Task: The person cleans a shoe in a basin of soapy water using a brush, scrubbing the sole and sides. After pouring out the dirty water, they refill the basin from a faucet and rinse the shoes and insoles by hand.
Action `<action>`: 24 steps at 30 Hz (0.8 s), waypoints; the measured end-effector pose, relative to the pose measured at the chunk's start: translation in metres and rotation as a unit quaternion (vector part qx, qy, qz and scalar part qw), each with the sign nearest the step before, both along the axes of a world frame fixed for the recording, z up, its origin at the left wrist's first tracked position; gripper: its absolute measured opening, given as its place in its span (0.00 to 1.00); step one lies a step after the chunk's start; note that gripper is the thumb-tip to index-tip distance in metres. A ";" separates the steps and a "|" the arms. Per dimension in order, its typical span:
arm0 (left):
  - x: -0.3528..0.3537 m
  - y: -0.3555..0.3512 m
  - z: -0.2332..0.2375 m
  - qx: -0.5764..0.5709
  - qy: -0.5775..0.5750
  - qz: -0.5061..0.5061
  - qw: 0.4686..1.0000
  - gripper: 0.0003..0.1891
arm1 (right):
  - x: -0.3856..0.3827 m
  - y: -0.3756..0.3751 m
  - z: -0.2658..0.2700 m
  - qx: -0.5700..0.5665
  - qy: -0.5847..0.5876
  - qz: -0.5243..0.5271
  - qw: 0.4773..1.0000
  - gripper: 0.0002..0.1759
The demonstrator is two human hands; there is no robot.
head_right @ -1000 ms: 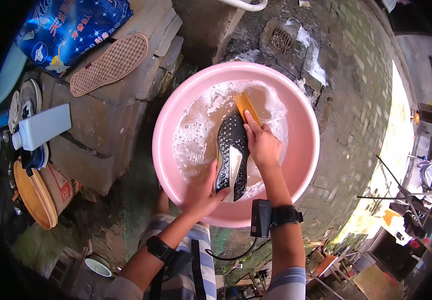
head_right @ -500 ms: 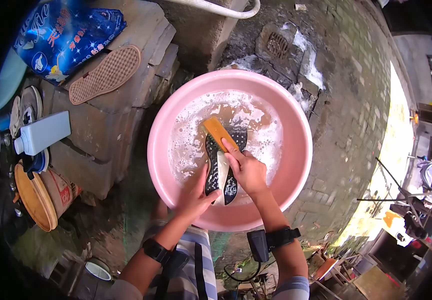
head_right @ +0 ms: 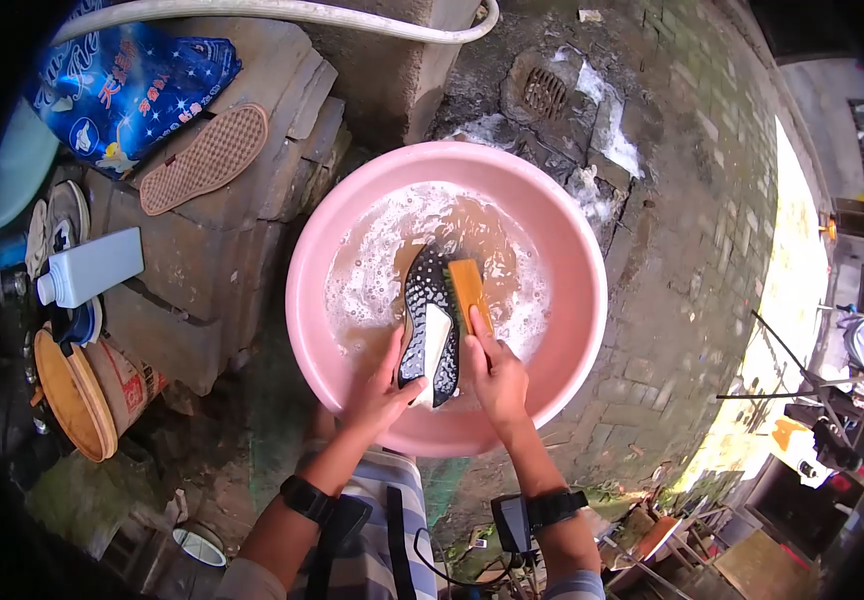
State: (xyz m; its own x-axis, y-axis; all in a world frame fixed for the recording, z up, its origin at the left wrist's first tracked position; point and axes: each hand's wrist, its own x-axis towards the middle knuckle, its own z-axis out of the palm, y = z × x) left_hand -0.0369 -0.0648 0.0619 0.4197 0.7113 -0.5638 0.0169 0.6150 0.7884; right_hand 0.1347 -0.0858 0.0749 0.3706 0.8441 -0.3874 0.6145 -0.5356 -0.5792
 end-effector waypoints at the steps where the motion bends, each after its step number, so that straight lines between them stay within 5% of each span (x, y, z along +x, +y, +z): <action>1: -0.001 -0.004 -0.008 0.026 0.026 -0.011 0.999 0.42 | -0.008 -0.017 0.006 0.042 0.003 0.008 0.999 0.21; 4: -0.006 -0.001 -0.011 0.079 0.140 -0.109 0.981 0.43 | -0.013 -0.006 0.020 -0.056 -0.037 0.027 0.997 0.20; 7: -0.006 0.003 -0.009 0.137 0.171 -0.147 0.965 0.43 | 0.012 0.039 -0.005 -0.033 -0.003 -0.026 0.999 0.18; 10: -0.003 0.005 0.003 0.059 0.128 -0.117 0.983 0.42 | 0.035 0.079 -0.024 -0.088 -0.022 -0.031 0.995 0.18; 12: -0.004 0.001 -0.006 0.023 0.141 -0.144 0.979 0.43 | 0.042 0.079 -0.030 -0.006 -0.089 0.046 0.995 0.18; 15: -0.007 -0.008 -0.024 0.033 0.045 -0.045 0.997 0.44 | 0.046 0.077 -0.031 -0.013 -0.112 0.041 0.993 0.18; 16: -0.007 -0.003 -0.013 -0.093 -0.025 0.002 0.995 0.43 | 0.043 0.079 -0.018 -0.030 -0.175 0.055 0.983 0.19; 18: -0.003 0.006 0.004 -0.251 -0.199 0.100 0.942 0.41 | 0.057 0.080 -0.004 -0.119 -0.094 0.044 0.987 0.23; 20: -0.004 0.010 0.016 -0.280 -0.182 0.091 0.938 0.40 | 0.071 0.063 -0.016 0.088 -0.216 0.131 0.964 0.23; 22: 0.003 0.002 0.012 -0.237 -0.173 0.091 0.952 0.40 | 0.055 0.055 0.020 0.057 -0.193 0.128 0.971 0.32; 24: 0.008 -0.007 -0.003 -0.207 -0.150 0.076 0.964 0.41 | 0.028 0.046 0.039 0.043 0.035 0.032 0.998 0.45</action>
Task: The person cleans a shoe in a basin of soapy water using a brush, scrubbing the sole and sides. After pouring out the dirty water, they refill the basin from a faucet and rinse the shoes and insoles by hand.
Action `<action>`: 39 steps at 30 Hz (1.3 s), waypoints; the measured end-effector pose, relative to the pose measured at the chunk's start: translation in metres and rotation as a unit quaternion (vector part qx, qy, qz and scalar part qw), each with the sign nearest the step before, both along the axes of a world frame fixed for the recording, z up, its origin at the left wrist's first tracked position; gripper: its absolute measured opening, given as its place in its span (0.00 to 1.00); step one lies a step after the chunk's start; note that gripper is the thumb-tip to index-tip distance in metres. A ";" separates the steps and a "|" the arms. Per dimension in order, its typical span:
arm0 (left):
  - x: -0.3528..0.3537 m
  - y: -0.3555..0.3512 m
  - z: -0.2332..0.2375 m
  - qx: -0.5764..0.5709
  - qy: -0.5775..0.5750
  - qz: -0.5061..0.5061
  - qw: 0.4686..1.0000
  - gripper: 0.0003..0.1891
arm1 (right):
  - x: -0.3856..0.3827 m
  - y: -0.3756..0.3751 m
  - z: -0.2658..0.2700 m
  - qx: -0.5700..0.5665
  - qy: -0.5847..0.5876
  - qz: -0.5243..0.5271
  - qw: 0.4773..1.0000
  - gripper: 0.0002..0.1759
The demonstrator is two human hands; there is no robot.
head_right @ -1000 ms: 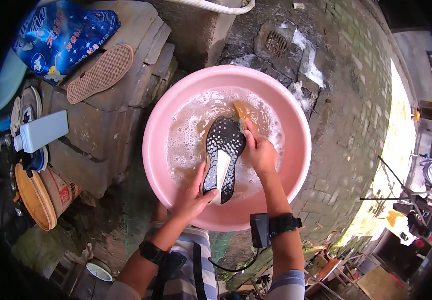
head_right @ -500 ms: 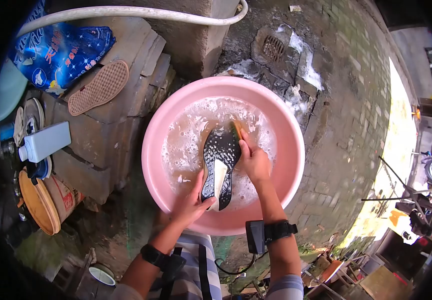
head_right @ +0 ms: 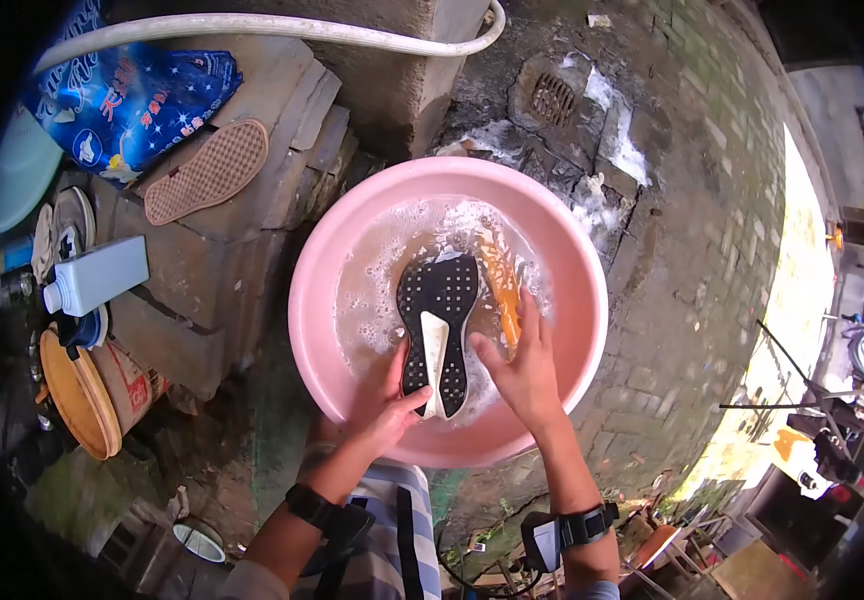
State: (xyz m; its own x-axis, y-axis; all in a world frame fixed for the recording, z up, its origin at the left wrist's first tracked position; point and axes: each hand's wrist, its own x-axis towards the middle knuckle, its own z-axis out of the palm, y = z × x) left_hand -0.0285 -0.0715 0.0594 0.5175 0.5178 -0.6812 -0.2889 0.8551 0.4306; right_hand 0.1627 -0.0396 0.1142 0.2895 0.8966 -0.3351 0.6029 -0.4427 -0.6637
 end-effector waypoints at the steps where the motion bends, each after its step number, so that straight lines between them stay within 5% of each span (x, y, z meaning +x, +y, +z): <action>1: 0.006 -0.002 0.001 -0.017 -0.014 0.020 1.000 0.41 | -0.012 -0.005 -0.003 -0.001 -0.004 0.001 1.000 0.45; 2: 0.011 -0.005 0.000 -0.034 -0.027 0.041 0.998 0.42 | -0.025 -0.011 -0.014 -0.036 -0.029 0.039 0.998 0.50; 4: 0.017 -0.019 -0.024 0.001 0.157 -0.116 0.981 0.37 | -0.059 -0.004 -0.030 -0.118 -0.140 0.094 0.979 0.60; 6: 0.032 -0.053 -0.084 0.213 0.207 -0.138 0.945 0.31 | -0.078 0.012 -0.041 -0.188 -0.236 0.101 0.948 0.62; 10: 0.036 -0.018 -0.051 0.316 0.276 -0.065 0.905 0.26 | -0.086 -0.001 -0.070 -0.132 -0.351 0.118 0.920 0.57; 12: 0.011 0.032 -0.005 0.163 0.248 -0.499 0.814 0.34 | -0.091 -0.005 -0.079 -0.126 -0.397 0.115 0.902 0.53; 16: -0.012 0.025 0.003 0.193 0.310 -0.470 0.804 0.33 | -0.090 -0.002 -0.085 -0.136 -0.392 0.099 0.904 0.52; 18: -0.018 -0.010 -0.035 0.110 0.228 -0.129 0.959 0.30 | -0.084 -0.010 -0.105 -0.081 -0.487 0.106 0.863 0.55; 19: -0.021 -0.004 -0.022 0.122 0.181 -0.048 0.975 0.28 | -0.085 -0.005 -0.093 -0.093 -0.445 0.099 0.885 0.57; 24: -0.057 0.025 0.034 0.094 0.095 0.003 0.991 0.25 | -0.067 0.012 -0.035 -0.141 -0.261 0.043 0.954 0.56; 28: -0.077 0.031 0.056 0.069 0.104 -0.030 0.992 0.20 | -0.066 -0.005 0.004 -0.057 -0.181 -0.057 0.980 0.55; 34: -0.077 0.033 0.067 0.085 0.111 -0.033 0.990 0.19 | -0.059 -0.005 0.070 0.087 -0.057 -0.105 0.989 0.50; 39: -0.077 0.036 0.075 0.087 0.109 -0.032 0.990 0.19 | -0.061 -0.001 0.114 0.072 -0.020 -0.134 0.988 0.51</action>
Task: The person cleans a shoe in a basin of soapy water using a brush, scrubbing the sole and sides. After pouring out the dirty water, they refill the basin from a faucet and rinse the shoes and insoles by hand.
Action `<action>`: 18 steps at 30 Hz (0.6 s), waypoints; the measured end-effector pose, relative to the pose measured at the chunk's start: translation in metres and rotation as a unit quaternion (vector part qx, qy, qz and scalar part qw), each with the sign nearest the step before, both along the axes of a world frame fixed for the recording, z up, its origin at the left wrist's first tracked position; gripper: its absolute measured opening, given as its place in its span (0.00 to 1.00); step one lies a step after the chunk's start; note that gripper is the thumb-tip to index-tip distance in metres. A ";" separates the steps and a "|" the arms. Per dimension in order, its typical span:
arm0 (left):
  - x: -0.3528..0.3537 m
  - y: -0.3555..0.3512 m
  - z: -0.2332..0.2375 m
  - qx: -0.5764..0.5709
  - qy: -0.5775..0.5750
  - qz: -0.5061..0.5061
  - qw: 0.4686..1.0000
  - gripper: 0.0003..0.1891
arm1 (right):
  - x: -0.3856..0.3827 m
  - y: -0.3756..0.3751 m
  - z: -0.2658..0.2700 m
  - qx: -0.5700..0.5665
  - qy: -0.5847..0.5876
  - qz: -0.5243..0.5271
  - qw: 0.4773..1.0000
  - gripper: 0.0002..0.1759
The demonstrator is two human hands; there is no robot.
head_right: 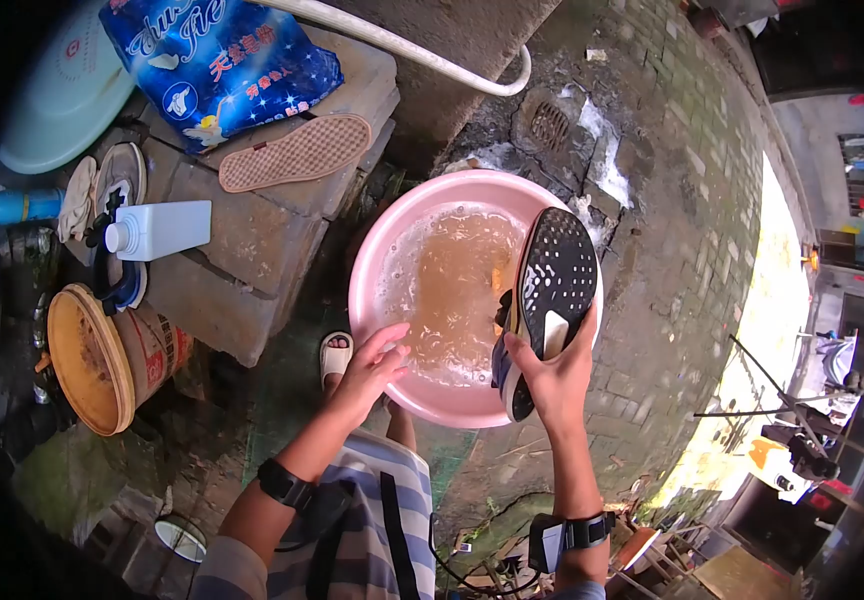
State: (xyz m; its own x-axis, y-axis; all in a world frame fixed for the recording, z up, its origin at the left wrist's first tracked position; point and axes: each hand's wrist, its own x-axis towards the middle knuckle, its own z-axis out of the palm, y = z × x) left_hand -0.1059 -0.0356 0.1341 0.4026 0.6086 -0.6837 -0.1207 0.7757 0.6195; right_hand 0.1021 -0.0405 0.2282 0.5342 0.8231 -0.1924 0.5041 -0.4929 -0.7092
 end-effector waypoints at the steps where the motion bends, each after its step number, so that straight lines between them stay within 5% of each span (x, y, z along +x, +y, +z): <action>1: -0.001 0.001 0.001 -0.004 0.010 -0.003 1.000 0.19 | -0.001 0.000 0.006 -0.008 0.006 -0.009 1.000 0.51; 14: -0.008 -0.008 -0.019 0.038 0.043 -0.001 0.998 0.17 | -0.014 0.014 0.023 0.030 0.013 0.003 0.999 0.49; 17: -0.004 -0.007 -0.016 0.036 0.058 0.044 0.997 0.16 | -0.017 0.020 0.017 0.025 0.126 -0.034 0.991 0.49; 18: -0.003 -0.008 -0.017 0.050 0.049 0.042 0.997 0.16 | -0.010 0.018 -0.001 0.012 0.057 -0.002 0.998 0.48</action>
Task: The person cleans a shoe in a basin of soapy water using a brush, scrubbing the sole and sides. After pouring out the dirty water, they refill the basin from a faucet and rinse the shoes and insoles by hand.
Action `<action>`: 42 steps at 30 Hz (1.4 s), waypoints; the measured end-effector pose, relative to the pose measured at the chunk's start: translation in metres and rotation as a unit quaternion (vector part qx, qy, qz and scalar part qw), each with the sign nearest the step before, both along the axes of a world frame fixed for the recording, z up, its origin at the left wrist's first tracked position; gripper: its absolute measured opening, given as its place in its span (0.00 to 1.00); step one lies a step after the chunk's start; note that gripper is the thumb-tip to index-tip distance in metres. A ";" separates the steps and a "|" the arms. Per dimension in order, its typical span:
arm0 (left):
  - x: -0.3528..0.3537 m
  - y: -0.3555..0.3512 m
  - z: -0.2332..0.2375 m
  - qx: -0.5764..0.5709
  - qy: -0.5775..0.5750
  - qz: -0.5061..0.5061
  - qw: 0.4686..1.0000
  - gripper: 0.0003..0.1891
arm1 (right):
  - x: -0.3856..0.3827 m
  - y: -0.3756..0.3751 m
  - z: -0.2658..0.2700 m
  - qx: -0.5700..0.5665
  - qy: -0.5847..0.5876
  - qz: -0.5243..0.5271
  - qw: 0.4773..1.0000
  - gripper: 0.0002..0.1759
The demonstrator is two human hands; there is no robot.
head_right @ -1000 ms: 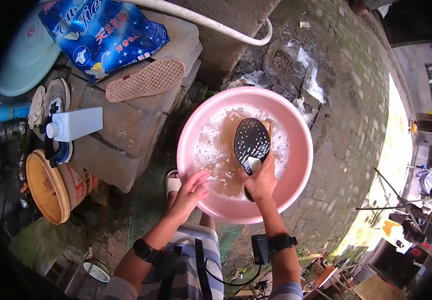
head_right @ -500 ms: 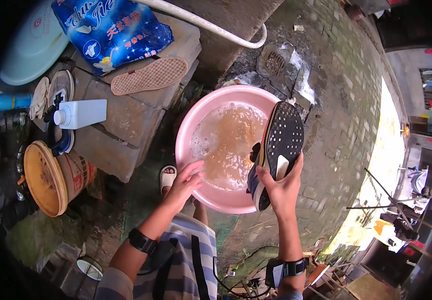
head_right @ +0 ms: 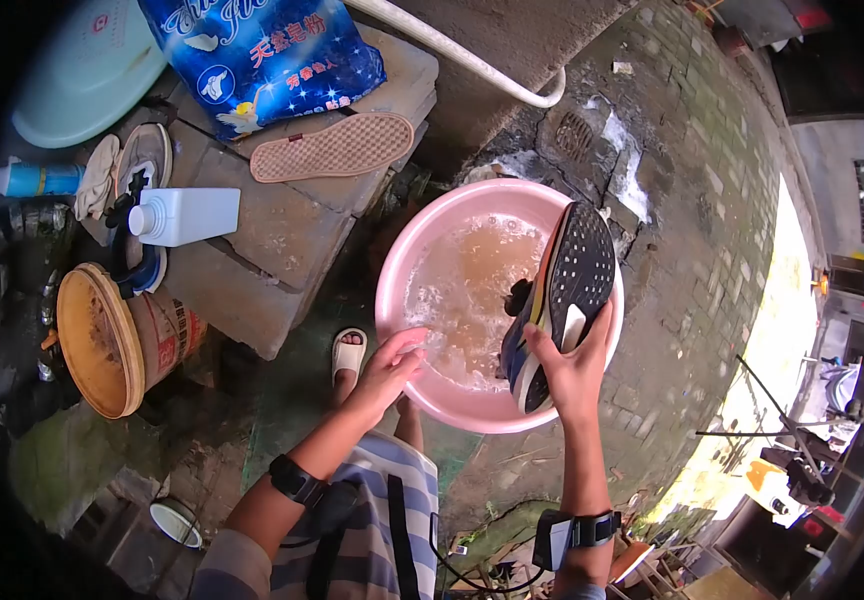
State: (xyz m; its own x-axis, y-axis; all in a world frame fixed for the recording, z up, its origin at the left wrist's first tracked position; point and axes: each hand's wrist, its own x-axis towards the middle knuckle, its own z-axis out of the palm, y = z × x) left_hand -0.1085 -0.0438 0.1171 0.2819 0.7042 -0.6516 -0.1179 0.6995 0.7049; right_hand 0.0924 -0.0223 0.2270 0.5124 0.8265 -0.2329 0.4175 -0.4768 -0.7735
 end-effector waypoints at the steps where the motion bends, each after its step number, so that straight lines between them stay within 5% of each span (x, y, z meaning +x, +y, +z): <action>1: 0.000 0.000 -0.001 0.017 -0.003 0.000 1.000 0.16 | 0.005 0.001 -0.017 -0.007 -0.064 0.035 0.997 0.47; 3: 0.000 0.002 0.010 0.028 -0.006 -0.010 1.000 0.16 | 0.012 -0.004 -0.037 0.036 -0.124 0.063 0.990 0.46; 4: 0.001 -0.009 -0.011 0.080 -0.028 0.003 0.996 0.18 | 0.007 -0.004 -0.032 0.064 0.072 0.008 0.995 0.45; 5: -0.003 -0.005 -0.009 0.081 -0.011 -0.012 0.997 0.18 | 0.004 -0.008 -0.031 0.058 0.096 -0.032 0.993 0.36; 7: 0.001 -0.008 -0.022 0.097 0.029 -0.026 0.995 0.17 | 0.023 -0.023 -0.059 0.074 -0.013 0.022 0.997 0.37; 9: 0.005 -0.009 -0.019 0.129 0.024 -0.013 0.991 0.17 | 0.023 -0.023 -0.059 0.077 -0.246 0.091 0.962 0.37; 11: 0.005 -0.012 -0.025 0.138 0.009 -0.021 0.990 0.17 | 0.007 -0.018 -0.032 0.013 0.103 -0.069 0.992 0.42; 13: 0.005 -0.010 -0.027 0.121 0.024 -0.032 0.992 0.17 | 0.018 -0.026 -0.041 -0.005 0.135 -0.114 0.984 0.44; 15: 0.005 -0.009 -0.025 0.143 0.027 -0.040 0.989 0.17 | 0.024 -0.032 -0.057 0.010 -0.147 0.028 0.989 0.44; 17: 0.005 -0.011 -0.026 0.154 0.031 -0.044 0.987 0.17 | 0.021 -0.030 -0.045 0.011 -0.138 0.043 0.990 0.44; 19: 0.004 -0.003 -0.017 0.095 0.001 -0.039 0.995 0.18 | 0.016 -0.023 -0.030 -0.024 0.129 -0.112 0.985 0.47; 21: 0.011 -0.009 -0.028 0.129 0.020 -0.047 0.990 0.18 | 0.024 -0.031 -0.048 0.019 -0.042 -0.008 0.999 0.44; 24: 0.010 -0.006 -0.005 0.083 -0.023 -0.088 0.992 0.22 | 0.017 -0.031 -0.046 0.050 -0.114 0.017 0.992 0.43; 26: 0.022 -0.014 -0.005 0.085 -0.062 -0.092 0.990 0.23 | 0.002 -0.025 -0.024 0.028 0.097 -0.121 0.987 0.39; 28: 0.026 -0.009 0.010 0.137 -0.079 -0.148 0.976 0.28 | -0.005 -0.026 -0.018 0.065 0.162 -0.130 0.976 0.37; 31: 0.036 -0.003 0.036 0.191 -0.123 -0.105 0.968 0.39 | -0.011 -0.032 -0.024 0.120 0.247 -0.117 0.954 0.33; 33: 0.029 0.010 0.051 0.061 -0.316 -0.041 0.946 0.41 | -0.028 -0.037 -0.026 0.188 0.451 -0.196 0.850 0.33; 37: -0.015 0.045 0.080 0.113 -0.218 0.022 0.969 0.40 | -0.080 -0.024 -0.016 0.231 0.477 -0.183 0.828 0.35; 39: -0.047 0.055 0.087 0.215 -0.108 -0.025 0.970 0.36 | -0.090 -0.024 -0.036 0.171 0.577 -0.151 0.784 0.36; 42: -0.094 0.057 0.103 0.131 -0.073 0.004 0.989 0.30 | -0.112 -0.018 -0.059 0.101 0.635 -0.067 0.763 0.31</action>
